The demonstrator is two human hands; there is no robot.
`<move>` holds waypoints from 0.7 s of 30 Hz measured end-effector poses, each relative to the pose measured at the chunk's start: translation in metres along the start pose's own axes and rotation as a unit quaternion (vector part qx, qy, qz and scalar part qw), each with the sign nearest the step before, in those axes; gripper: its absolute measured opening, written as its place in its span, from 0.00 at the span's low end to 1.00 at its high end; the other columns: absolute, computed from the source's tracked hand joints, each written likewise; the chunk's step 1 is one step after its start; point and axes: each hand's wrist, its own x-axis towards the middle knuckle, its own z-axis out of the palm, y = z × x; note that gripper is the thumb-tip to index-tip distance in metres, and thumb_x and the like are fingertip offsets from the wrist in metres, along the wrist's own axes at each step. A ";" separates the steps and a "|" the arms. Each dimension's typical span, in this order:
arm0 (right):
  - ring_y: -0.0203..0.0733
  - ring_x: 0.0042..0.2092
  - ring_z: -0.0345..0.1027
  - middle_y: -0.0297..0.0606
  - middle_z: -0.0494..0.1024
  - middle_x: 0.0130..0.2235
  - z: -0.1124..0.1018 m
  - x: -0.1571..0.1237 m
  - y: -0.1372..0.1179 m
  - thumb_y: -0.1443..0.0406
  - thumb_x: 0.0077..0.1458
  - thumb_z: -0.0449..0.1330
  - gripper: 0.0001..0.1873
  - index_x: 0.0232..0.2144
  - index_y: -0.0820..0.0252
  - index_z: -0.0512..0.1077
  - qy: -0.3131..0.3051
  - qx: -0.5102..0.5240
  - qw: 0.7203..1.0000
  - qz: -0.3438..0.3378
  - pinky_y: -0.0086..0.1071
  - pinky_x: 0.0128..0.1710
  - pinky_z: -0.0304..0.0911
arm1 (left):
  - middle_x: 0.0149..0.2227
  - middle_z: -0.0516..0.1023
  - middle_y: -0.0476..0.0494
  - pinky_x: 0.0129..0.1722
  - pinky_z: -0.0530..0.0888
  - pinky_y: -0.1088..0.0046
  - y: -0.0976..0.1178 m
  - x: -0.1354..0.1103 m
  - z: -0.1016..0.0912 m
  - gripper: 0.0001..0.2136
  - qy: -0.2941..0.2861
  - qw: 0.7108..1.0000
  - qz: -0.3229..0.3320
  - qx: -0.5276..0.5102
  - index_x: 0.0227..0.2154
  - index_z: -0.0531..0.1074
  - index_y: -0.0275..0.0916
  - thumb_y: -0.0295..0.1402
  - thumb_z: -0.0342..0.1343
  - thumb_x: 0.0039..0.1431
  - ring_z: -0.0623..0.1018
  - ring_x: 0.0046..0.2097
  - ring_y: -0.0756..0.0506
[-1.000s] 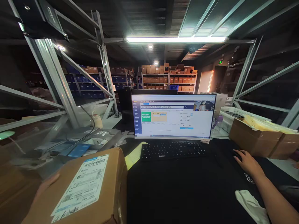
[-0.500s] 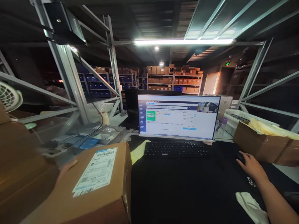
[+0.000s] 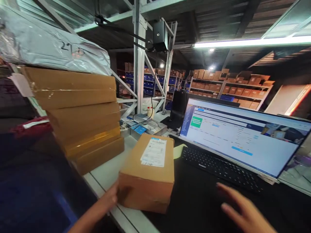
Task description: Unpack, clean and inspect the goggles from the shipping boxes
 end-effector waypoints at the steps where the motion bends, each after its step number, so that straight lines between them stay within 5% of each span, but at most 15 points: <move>1: 0.59 0.63 0.63 0.26 0.62 0.67 0.029 0.005 -0.034 0.49 0.54 0.62 0.40 0.66 0.28 0.54 -0.088 0.021 0.995 -0.042 0.59 0.60 0.65 | 0.49 0.80 0.35 0.58 0.67 0.43 -0.003 -0.007 0.003 0.47 -0.020 1.000 -0.003 0.019 0.47 0.78 0.42 0.67 0.67 0.22 0.71 0.58 0.21; 3: 0.57 0.69 0.50 0.24 0.46 0.72 0.080 0.017 -0.091 0.52 0.55 0.64 0.50 0.70 0.31 0.39 -0.209 0.078 0.968 -0.113 0.57 0.65 0.57 | 0.54 0.78 0.36 0.60 0.68 0.46 -0.002 -0.017 0.014 0.39 -0.039 0.998 0.004 0.050 0.47 0.77 0.42 0.59 0.71 0.31 0.73 0.57 0.25; 4: 0.57 0.71 0.46 0.23 0.43 0.72 0.103 0.024 -0.112 0.52 0.55 0.64 0.53 0.70 0.31 0.35 -0.220 0.112 0.958 -0.146 0.58 0.66 0.54 | 0.56 0.76 0.35 0.60 0.68 0.48 0.001 -0.018 0.020 0.37 -0.030 0.998 0.014 0.051 0.49 0.76 0.41 0.57 0.70 0.36 0.73 0.58 0.27; 7: 0.56 0.73 0.36 0.19 0.43 0.72 0.157 0.050 -0.145 0.47 0.55 0.62 0.56 0.69 0.31 0.26 -0.172 0.217 0.939 -0.207 0.61 0.68 0.46 | 0.58 0.74 0.34 0.62 0.67 0.51 0.023 -0.013 0.034 0.41 0.018 0.998 0.057 -0.002 0.56 0.69 0.39 0.59 0.67 0.43 0.71 0.61 0.30; 10: 0.57 0.73 0.31 0.24 0.40 0.73 0.180 0.082 -0.162 0.46 0.60 0.54 0.52 0.69 0.37 0.20 -0.085 0.268 0.942 -0.185 0.63 0.69 0.42 | 0.56 0.76 0.32 0.61 0.68 0.52 0.062 0.003 0.034 0.42 0.023 0.995 0.084 -0.045 0.57 0.68 0.38 0.59 0.66 0.44 0.72 0.60 0.30; 15: 0.54 0.71 0.44 0.23 0.47 0.72 0.127 0.130 -0.229 0.47 0.65 0.49 0.42 0.70 0.33 0.28 0.046 0.257 0.952 -0.158 0.64 0.68 0.43 | 0.54 0.78 0.32 0.57 0.72 0.54 0.153 0.038 0.026 0.40 -0.014 0.988 0.127 -0.085 0.54 0.71 0.35 0.55 0.70 0.41 0.75 0.57 0.30; 21: 0.49 0.71 0.47 0.40 0.52 0.71 0.064 0.162 -0.305 0.53 0.64 0.55 0.42 0.72 0.51 0.41 0.173 0.255 0.936 -0.172 0.52 0.70 0.43 | 0.52 0.80 0.35 0.58 0.73 0.56 0.221 0.066 0.033 0.36 -0.011 0.977 0.148 -0.151 0.52 0.72 0.37 0.48 0.73 0.41 0.78 0.55 0.33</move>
